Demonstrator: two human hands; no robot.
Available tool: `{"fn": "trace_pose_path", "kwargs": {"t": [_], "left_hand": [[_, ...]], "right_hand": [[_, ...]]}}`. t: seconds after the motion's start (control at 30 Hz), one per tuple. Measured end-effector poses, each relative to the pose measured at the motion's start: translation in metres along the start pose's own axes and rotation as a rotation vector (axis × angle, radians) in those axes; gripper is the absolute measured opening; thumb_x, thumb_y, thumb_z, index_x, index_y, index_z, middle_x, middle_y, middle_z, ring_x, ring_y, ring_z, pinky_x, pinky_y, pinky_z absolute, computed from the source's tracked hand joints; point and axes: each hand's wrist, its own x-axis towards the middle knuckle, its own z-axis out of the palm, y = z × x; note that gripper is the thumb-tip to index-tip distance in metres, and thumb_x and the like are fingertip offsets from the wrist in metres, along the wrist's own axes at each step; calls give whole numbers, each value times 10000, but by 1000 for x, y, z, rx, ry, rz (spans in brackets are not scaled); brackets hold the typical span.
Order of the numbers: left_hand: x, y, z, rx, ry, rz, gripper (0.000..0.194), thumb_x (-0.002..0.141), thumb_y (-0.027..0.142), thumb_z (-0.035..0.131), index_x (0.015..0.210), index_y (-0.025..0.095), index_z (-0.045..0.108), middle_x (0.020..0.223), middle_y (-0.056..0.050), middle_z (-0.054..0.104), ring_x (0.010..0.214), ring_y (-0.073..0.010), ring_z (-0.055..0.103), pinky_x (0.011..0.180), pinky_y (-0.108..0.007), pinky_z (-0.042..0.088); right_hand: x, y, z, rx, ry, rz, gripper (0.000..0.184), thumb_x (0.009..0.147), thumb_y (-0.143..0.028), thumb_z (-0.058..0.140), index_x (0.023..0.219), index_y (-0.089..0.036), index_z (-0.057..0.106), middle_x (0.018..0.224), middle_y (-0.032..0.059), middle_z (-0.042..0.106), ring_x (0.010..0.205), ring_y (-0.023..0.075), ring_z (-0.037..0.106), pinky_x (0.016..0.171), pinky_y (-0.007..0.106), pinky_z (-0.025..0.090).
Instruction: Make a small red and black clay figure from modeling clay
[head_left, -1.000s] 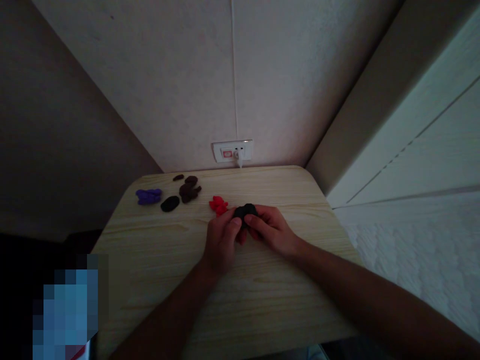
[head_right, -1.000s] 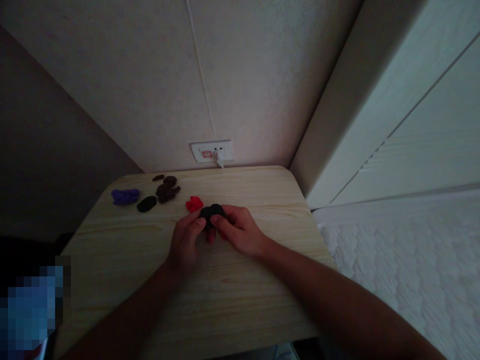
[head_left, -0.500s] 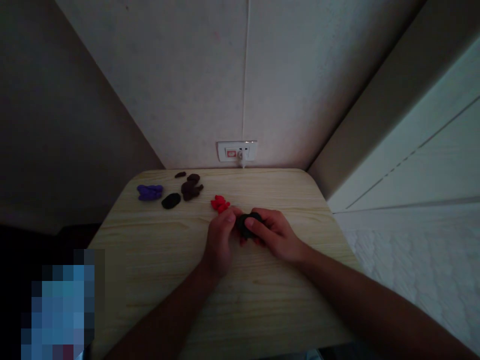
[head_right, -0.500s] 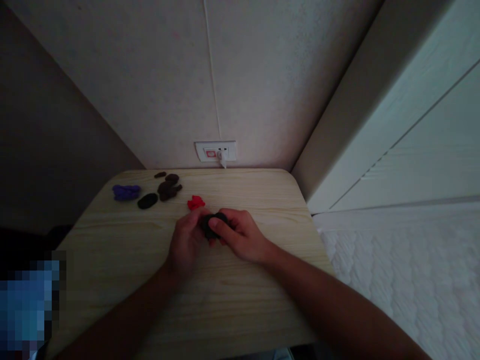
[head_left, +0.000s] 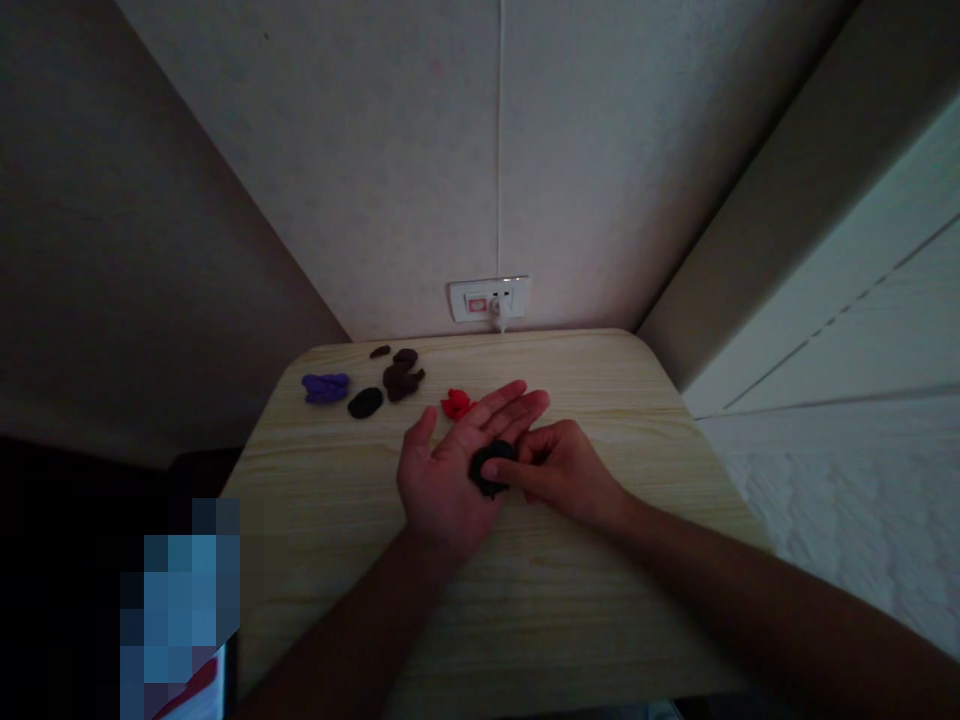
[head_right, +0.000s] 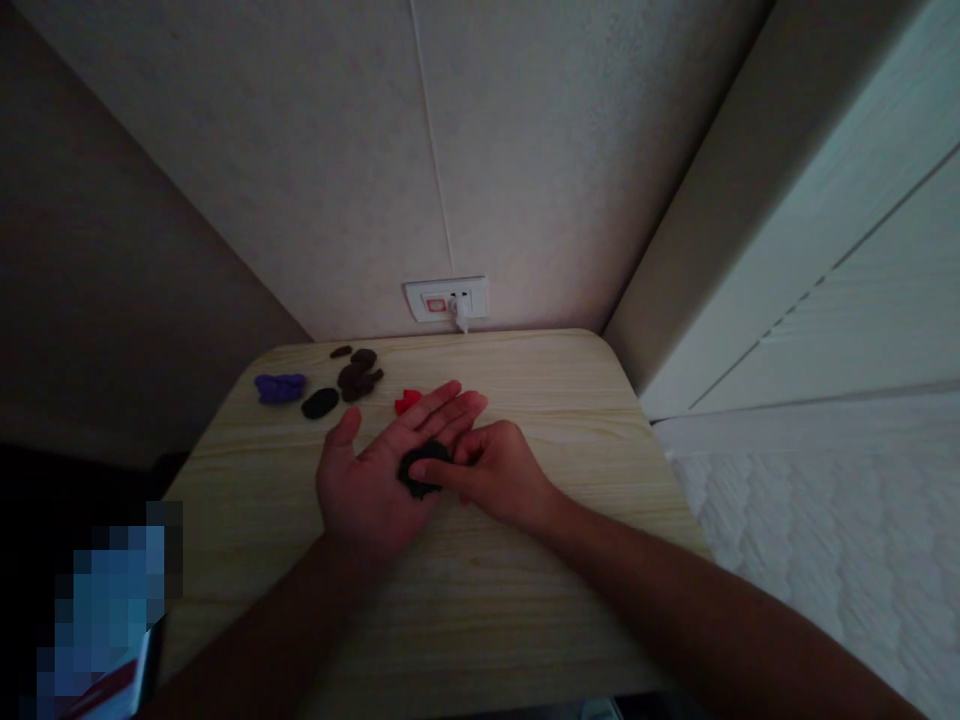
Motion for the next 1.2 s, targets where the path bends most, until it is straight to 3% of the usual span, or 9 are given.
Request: {"fn": "trace_pose_path", "kwargs": {"t": [0.1,0.2,0.3,0.43,0.6,0.7,0.9,1.0,1.2], "left_hand": [[0,1,1,-35,-5,0,762,869,703,366,1252,116,666,1324,-198,688,1434,-373,479,1178,-512,362],[1,3,2,-19,12,22,752,863,713,376,1235,132,675,1290,-189,702,1409,-384,503,1154,-530,392],[2,3,2,2,31,31,736,863,708,393,1227,136,678,1275,-187,705,1393,-390,517,1132,-536,418],[3,2,-1,-23,53,45,741,877,688,363,1236,119,674,1265,-189,711,1377,-374,539,1143,-516,412],[1,-2,-3,111,21,188,688,849,651,418,1225,129,663,1234,-185,725,1377,-370,535,1169,-510,372],[1,-4,-4,166,8,239,652,842,613,450,1247,139,641,1286,-182,702,1393,-358,514,1181,-488,354],[4,-3,-8,46,6,38,774,869,722,360,1302,135,619,1383,-192,650,1446,-360,457,1168,-499,370],[4,-4,-9,12,-26,5,794,879,712,341,1308,106,622,1343,-199,672,1446,-359,463,1204,-490,325],[1,-4,-5,68,-45,60,778,871,698,378,1311,103,618,1246,-202,711,1422,-370,491,1214,-498,312]], "right_hand": [[1,1,-2,16,65,0,517,637,-514,920,536,-178,539,496,-49,525,463,68,385,435,226,264],[2,-1,-2,68,-51,-42,379,745,-492,860,869,-159,730,634,-24,624,528,96,467,468,228,334],[1,-3,1,97,-138,-82,388,844,-492,772,1037,-159,729,703,-7,659,565,110,510,484,231,361],[0,-2,2,45,-85,-94,349,857,-508,748,847,-165,683,659,-8,636,547,106,506,470,226,358],[0,1,2,-25,-30,74,427,831,-554,757,689,-177,617,501,-36,562,386,76,414,366,220,264],[-1,-1,3,79,-43,4,434,813,-549,780,680,-188,577,511,-46,561,391,69,405,373,217,264],[-2,-4,3,165,-175,-108,413,819,-519,790,698,-185,581,550,-49,571,433,70,429,411,213,301],[-2,-1,3,53,-110,-109,418,820,-507,790,657,-178,591,537,-40,568,454,76,441,424,216,305],[-5,-3,2,-96,-72,62,515,786,-544,807,514,-173,576,413,-35,521,358,58,396,360,215,258]]}}
